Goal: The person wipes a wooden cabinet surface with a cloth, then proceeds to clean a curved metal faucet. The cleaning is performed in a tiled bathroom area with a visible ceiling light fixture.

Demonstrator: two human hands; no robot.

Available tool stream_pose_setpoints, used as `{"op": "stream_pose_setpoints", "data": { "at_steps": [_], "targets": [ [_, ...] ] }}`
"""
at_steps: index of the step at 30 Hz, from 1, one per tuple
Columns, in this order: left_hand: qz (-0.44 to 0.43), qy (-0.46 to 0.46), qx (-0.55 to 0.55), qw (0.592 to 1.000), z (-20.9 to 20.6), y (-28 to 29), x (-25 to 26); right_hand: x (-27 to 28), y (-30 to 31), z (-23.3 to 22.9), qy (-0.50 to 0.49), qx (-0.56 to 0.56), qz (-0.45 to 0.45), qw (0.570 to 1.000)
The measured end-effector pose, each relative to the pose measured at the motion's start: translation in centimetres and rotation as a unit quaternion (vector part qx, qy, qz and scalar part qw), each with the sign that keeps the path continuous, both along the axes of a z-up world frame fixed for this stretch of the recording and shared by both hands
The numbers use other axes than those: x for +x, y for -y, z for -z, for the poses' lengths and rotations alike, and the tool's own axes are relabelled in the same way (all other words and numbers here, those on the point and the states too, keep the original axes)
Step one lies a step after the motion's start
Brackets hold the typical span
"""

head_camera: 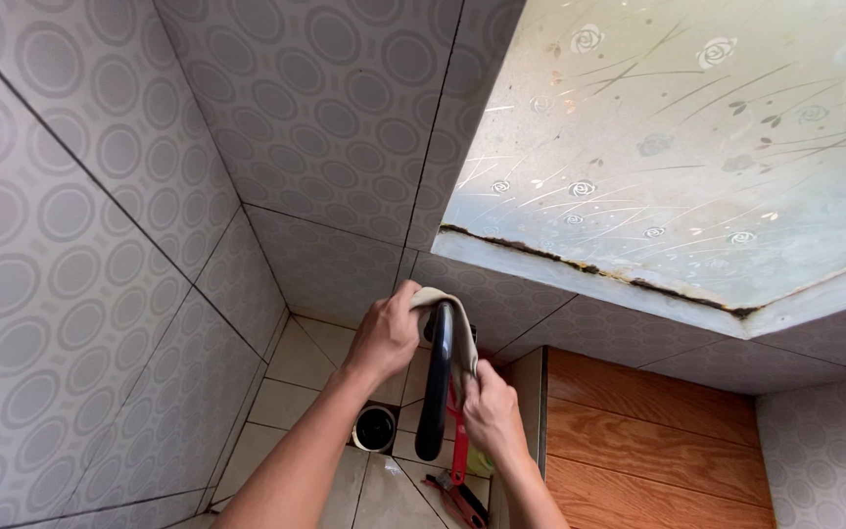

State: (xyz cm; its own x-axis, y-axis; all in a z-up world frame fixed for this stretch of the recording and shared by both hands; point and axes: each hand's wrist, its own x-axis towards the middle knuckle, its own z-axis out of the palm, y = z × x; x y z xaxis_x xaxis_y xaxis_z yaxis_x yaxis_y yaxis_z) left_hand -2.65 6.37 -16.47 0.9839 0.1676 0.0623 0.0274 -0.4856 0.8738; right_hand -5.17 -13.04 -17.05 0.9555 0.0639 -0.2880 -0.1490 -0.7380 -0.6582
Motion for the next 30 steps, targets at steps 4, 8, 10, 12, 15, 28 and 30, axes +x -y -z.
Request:
{"op": "stream_pose_setpoints", "data": {
  "at_steps": [4, 8, 10, 12, 15, 28, 30],
  "targets": [
    [-0.024, -0.079, -0.072, 0.994, 2.6, -0.1, -4.0, 1.8, -1.2, -4.8, 0.097, 0.15, 0.009, 0.984],
    [-0.036, -0.06, -0.126, 0.99, 2.8, 0.6, -5.1, 2.5, -3.0, -6.2, 0.109, 0.162, -0.001, 0.981],
    [-0.053, -0.087, -0.161, 0.982, 1.5, 0.8, -2.9, 3.3, -3.4, -5.9, 0.088, 0.173, 0.024, 0.981],
    [-0.081, -0.104, -0.16, 0.978, -0.5, 0.4, -0.2, 5.7, -3.4, -6.4, 0.092, 0.243, 0.043, 0.965],
    [-0.073, 0.091, -0.199, 0.973, -3.5, -0.7, 1.8, 7.6, -2.0, -8.2, 0.141, 0.352, 0.026, 0.925],
    [0.047, -0.05, -0.439, 0.896, -2.6, -5.5, -0.7, 7.6, -0.3, -5.4, -0.075, 0.534, 0.054, 0.84],
    [0.049, -0.063, -0.345, 0.935, -1.4, -5.5, -1.9, 7.6, 0.6, -4.2, -0.038, 0.48, 0.033, 0.876]
  ]
}}
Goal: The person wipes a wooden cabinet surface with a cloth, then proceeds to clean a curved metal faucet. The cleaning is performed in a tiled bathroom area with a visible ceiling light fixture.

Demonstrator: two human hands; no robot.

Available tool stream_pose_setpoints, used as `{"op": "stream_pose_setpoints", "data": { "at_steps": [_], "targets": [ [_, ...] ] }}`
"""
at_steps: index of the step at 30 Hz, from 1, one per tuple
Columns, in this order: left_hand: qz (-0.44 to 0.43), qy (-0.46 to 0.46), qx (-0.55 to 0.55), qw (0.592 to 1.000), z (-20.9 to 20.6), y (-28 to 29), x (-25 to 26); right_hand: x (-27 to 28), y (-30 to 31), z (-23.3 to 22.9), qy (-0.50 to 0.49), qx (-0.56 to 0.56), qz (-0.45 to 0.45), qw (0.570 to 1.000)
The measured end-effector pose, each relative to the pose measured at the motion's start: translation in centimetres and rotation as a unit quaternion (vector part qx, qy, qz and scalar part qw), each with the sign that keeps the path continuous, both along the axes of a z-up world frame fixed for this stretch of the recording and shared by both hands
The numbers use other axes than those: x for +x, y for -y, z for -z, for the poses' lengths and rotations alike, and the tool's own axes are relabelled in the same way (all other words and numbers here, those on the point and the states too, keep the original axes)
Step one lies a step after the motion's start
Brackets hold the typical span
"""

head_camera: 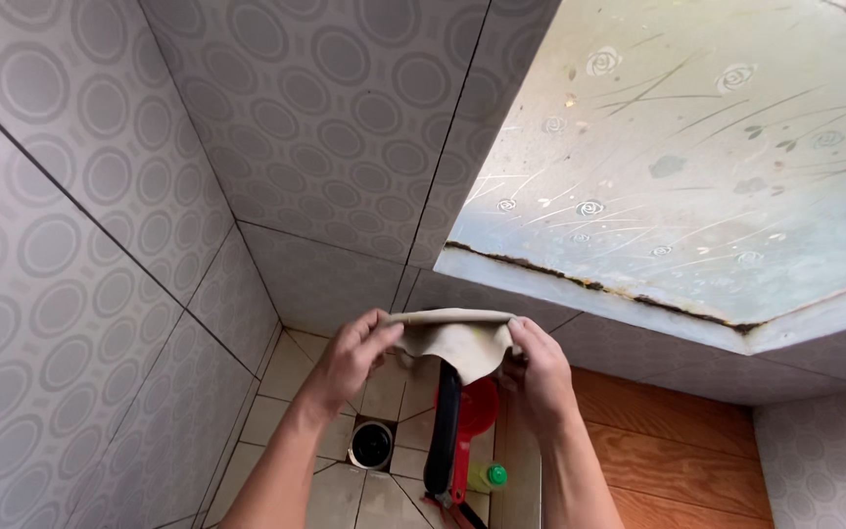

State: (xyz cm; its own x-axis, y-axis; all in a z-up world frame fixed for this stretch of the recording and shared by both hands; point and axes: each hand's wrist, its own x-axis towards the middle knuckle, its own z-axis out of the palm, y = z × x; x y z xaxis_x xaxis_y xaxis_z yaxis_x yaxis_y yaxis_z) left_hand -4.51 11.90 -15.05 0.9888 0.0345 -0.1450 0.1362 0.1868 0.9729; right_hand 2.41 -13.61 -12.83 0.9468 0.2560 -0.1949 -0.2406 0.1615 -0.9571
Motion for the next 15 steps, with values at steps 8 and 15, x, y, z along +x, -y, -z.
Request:
{"op": "stream_pose_setpoints", "data": {
  "at_steps": [8, 15],
  "targets": [
    [-0.009, 0.078, 0.214, 0.974, 3.7, 3.6, -4.1, -5.0, 0.8, 4.7, 0.252, -0.385, -0.02, 0.888],
    [-0.051, 0.016, 0.303, 0.951, 5.5, 4.8, -4.2, -6.5, -2.8, -2.2, 0.367, -0.306, 0.017, 0.878]
  ]
}}
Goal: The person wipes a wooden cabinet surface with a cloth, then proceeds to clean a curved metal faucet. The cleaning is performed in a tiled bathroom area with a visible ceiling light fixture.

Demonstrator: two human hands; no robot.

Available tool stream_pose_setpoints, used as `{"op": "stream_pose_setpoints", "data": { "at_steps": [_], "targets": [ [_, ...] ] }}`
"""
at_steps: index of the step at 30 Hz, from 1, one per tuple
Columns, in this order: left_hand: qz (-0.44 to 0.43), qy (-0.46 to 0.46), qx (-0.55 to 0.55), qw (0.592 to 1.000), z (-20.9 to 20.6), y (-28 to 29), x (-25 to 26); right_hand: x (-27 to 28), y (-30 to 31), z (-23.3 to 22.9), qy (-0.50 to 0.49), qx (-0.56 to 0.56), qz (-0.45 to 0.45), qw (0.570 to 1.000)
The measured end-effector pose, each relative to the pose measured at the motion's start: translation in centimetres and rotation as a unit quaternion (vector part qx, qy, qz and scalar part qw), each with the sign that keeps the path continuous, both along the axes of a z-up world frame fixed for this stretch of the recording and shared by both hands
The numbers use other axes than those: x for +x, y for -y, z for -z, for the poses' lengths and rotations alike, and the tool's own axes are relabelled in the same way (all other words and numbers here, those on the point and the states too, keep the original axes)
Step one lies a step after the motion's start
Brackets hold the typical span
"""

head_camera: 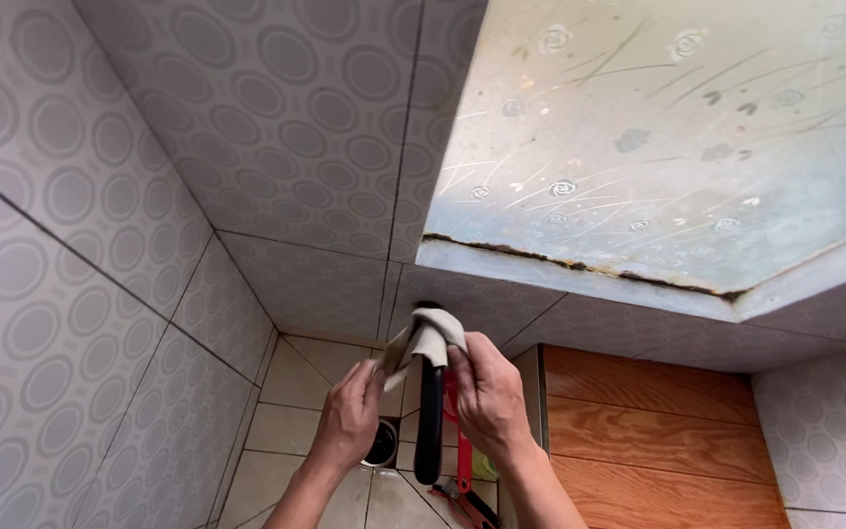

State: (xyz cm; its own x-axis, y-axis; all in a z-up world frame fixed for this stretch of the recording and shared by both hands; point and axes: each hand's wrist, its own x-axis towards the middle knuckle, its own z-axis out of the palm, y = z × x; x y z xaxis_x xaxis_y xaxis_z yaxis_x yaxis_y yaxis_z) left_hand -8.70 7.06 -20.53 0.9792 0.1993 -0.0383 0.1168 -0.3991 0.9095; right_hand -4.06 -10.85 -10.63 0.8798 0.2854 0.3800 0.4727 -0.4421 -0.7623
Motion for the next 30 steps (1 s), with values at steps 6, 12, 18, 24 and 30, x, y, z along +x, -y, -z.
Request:
{"op": "stream_pose_setpoints", "data": {
  "at_steps": [6, 12, 18, 24, 30],
  "targets": [
    [-0.014, 0.063, -0.022, 0.998, 0.1, 2.6, -0.6, 0.8, 1.4, 0.6, -0.011, -0.014, 0.036, 0.999],
    [0.013, 0.147, -0.073, 0.986, -5.7, 2.9, 1.3, -0.7, 3.3, 8.3, -0.158, -0.095, 0.108, 0.977],
    [0.033, 0.092, 0.041, 0.994, -2.7, 1.0, 1.1, -0.2, 1.3, 5.6, -0.203, 0.021, 0.101, 0.974],
    [-0.017, 0.021, 0.042, 0.999, 0.2, 1.4, -1.0, -1.4, 0.6, -0.3, -0.006, 0.019, 0.021, 1.0],
    [-0.067, 0.176, -0.068, 0.98, -2.9, 0.0, 0.8, -0.8, 2.4, -1.7, 0.096, 0.122, -0.055, 0.986]
  ]
}}
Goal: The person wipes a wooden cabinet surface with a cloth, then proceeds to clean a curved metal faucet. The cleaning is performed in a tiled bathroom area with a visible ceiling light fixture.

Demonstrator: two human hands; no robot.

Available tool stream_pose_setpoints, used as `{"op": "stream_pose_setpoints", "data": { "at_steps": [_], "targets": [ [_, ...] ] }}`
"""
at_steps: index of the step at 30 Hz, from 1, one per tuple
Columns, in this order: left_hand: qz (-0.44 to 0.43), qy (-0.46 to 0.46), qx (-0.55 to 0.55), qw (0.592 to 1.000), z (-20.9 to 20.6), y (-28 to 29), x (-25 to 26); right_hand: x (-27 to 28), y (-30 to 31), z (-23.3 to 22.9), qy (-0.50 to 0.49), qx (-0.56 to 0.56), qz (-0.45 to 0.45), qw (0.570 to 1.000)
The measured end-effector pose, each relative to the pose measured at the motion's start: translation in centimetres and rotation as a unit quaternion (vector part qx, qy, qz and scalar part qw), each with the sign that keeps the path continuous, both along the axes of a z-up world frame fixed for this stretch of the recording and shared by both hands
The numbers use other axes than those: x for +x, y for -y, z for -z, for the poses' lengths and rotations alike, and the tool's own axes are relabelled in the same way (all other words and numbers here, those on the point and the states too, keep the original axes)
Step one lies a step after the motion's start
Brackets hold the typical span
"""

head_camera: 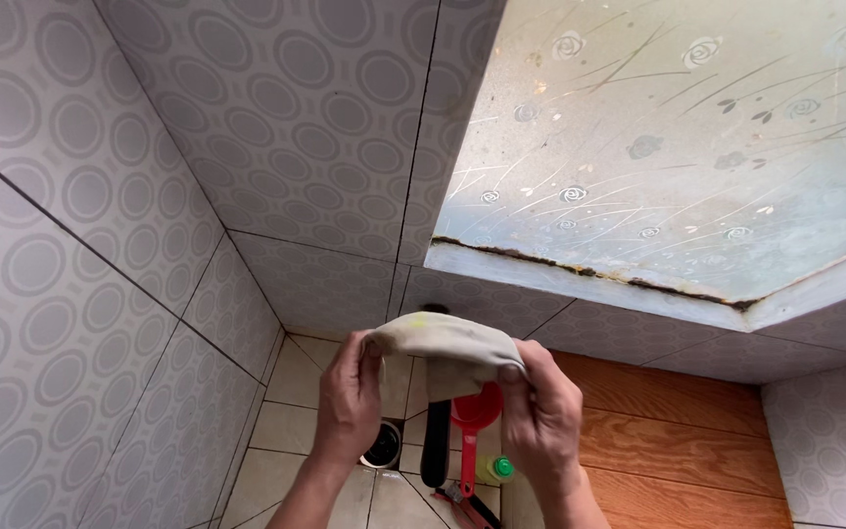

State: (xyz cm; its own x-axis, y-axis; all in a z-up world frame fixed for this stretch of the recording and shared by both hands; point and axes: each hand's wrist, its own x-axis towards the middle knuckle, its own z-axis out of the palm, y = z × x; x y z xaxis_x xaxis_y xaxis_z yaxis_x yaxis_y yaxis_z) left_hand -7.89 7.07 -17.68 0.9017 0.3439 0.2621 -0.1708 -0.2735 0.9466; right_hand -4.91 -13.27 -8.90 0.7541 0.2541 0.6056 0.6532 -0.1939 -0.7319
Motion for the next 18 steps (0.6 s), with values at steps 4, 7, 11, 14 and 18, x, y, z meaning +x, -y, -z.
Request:
{"op": "stream_pose_setpoints", "data": {
  "at_steps": [4, 7, 11, 14, 18],
  "targets": [
    [0.026, -0.087, -0.008, 0.996, -2.2, -1.3, -1.6, -0.5, 2.0, 2.3, 0.005, -0.01, -0.022, 1.0],
    [0.041, -0.095, -0.007, 0.995, -2.9, -1.5, -3.5, -0.6, 2.9, 6.8, -0.142, -0.052, 0.069, 0.986],
    [0.095, -0.025, 0.061, 0.993, -5.0, 0.5, -4.3, -1.2, 3.1, 12.4, -0.268, -0.094, 0.15, 0.947],
    [0.1, 0.067, 0.142, 0.983, -7.1, 1.7, -3.9, -1.8, 1.6, 14.6, -0.338, -0.13, 0.193, 0.912],
    [0.118, -0.014, 0.138, 0.983, -6.9, 1.3, -3.7, -2.1, 0.0, 13.6, -0.32, -0.09, 0.175, 0.927]
  ]
}}
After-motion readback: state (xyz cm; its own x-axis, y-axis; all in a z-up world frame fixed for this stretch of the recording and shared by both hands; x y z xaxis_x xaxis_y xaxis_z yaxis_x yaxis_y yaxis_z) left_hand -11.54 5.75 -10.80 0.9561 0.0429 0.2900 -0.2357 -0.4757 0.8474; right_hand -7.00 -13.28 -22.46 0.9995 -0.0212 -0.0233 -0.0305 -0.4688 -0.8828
